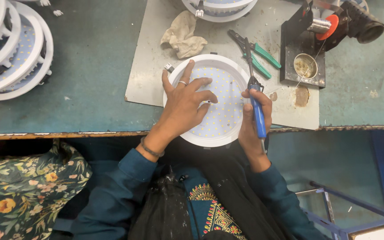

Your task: The person uses a soldering iron to attach wires to the center of circular LED light panels. They handle multiple panels, moving finished ones aside and picking up new ones from a stack to continue the process.

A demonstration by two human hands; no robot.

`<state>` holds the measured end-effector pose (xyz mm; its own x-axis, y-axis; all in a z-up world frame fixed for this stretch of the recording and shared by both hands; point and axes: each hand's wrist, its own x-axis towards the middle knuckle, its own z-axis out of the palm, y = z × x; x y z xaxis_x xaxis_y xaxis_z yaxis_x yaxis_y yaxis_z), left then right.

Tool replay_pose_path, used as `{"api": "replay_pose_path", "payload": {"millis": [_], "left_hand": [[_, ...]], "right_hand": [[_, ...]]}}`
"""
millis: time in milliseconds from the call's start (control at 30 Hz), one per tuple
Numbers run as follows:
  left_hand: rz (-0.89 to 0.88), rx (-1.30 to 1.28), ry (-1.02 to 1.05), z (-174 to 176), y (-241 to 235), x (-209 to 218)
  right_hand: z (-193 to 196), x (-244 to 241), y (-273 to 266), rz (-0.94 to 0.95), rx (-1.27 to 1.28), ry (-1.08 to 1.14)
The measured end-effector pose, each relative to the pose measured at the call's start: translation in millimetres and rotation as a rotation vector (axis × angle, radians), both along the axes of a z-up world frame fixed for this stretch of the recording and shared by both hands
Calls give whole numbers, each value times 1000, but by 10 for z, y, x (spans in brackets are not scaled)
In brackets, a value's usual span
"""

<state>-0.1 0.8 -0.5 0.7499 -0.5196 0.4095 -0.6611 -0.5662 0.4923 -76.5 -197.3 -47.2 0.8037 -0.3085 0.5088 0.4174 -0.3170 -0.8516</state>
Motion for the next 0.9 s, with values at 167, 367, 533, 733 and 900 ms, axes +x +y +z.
{"api": "replay_pose_path", "payload": {"millis": [167, 367, 533, 733, 900], "left_hand": [[-46, 59, -41, -3, -13, -18], [-36, 6, -84, -18, 14, -25], [61, -5, -125, -169, -26, -23], [92, 42, -61, -175, -61, 78], [3, -34, -14, -169, -6, 186]], "right_hand": [[9, 10, -7, -1, 4, 9], [47, 13, 18, -3, -17, -33], [1, 9, 3, 14, -4, -33], [-5, 24, 1, 17, -11, -46], [-15, 17, -18, 12, -27, -41]]}}
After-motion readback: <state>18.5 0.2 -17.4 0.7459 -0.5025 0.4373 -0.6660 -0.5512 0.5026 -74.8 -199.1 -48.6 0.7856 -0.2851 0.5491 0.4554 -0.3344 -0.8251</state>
